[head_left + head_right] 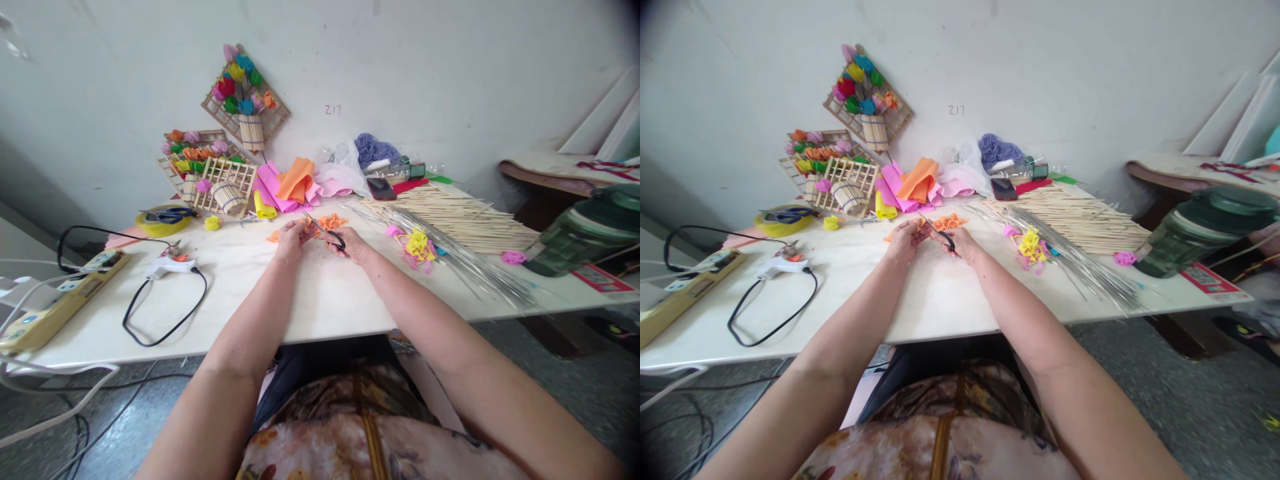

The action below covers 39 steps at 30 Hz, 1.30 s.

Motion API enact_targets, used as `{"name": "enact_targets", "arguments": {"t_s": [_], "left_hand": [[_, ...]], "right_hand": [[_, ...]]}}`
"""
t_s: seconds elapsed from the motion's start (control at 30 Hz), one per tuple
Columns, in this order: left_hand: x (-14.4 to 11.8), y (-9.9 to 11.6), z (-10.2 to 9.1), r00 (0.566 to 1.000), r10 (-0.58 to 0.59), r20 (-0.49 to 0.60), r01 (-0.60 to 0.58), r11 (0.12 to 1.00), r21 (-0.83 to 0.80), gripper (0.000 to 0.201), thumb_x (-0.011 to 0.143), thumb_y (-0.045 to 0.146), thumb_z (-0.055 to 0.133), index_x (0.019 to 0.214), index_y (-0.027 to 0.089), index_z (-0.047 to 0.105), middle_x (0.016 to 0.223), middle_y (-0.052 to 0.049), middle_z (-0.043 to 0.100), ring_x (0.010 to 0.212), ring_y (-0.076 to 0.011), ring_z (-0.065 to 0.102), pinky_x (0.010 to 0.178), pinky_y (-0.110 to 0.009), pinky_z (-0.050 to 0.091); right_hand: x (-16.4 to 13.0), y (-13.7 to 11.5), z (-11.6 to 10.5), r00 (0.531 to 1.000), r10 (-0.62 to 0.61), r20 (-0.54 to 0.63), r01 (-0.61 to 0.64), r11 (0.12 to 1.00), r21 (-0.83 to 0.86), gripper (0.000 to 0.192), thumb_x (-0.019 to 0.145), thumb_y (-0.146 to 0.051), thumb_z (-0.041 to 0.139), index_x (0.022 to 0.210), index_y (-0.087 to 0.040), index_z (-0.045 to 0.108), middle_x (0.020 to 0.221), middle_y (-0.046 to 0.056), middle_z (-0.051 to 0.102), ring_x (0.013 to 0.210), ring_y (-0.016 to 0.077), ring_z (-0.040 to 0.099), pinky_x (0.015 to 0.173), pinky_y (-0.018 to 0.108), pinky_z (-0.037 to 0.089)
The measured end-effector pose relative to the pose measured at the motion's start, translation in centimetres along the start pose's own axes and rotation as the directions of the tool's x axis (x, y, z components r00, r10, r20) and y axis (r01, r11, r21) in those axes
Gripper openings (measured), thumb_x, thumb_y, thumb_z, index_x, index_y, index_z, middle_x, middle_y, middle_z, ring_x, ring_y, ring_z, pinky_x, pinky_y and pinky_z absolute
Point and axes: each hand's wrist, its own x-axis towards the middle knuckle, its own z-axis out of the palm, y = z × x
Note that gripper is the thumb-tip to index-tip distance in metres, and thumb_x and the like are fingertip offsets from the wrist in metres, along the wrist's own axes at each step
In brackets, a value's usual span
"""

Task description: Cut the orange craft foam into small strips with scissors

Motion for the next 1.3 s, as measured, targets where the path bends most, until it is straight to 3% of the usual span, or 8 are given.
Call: {"name": "enact_targets", "arguments": {"t_s": [0.23,0.93,1.3], "left_hand": [[0.19,-0.09,-0.11,1.000,0.007,-0.013,-0.007,1.000,-0.013,0.016,0.070,0.024,0.075,0.079,0.014,0.067,0.077,-0.005,0.072,0.069,-0.0148,0.069,0.084,-0.035,0.057],[0.10,-0.10,0.02,1.000,-0.012,0.018,0.012,1.000,0.003,0.010,0.071,0.020,0.073,0.077,0.015,0.067,0.075,-0.005,0.072,0.066,-0.0152,0.069,0.083,-0.035,0.057],[0.07,0.07,0.26,0.999,-0.042,0.012,0.042,0.999,-0.024,0.016,0.071,0.023,0.075,0.078,0.016,0.063,0.073,-0.005,0.071,0.073,-0.0183,0.072,0.086,-0.039,0.058]], "right_hand": [[0.25,0.33,-0.12,1.000,0.002,0.011,-0.002,1.000,0.009,0.022,0.083,-0.035,0.074,0.077,-0.014,0.067,0.046,-0.006,0.047,0.036,0.0042,0.031,0.032,0.016,0.021],[-0.04,0.07,-0.12,1.000,0.014,-0.002,-0.014,1.000,0.007,0.032,0.078,-0.044,0.078,0.080,-0.013,0.068,0.045,-0.006,0.048,0.036,0.0044,0.031,0.032,0.019,0.020],[0.42,0.57,-0.08,1.000,-0.004,-0.025,0.004,0.999,-0.036,0.033,0.080,-0.039,0.077,0.065,-0.016,0.058,0.044,-0.006,0.047,0.035,0.0035,0.031,0.032,0.017,0.021]]}}
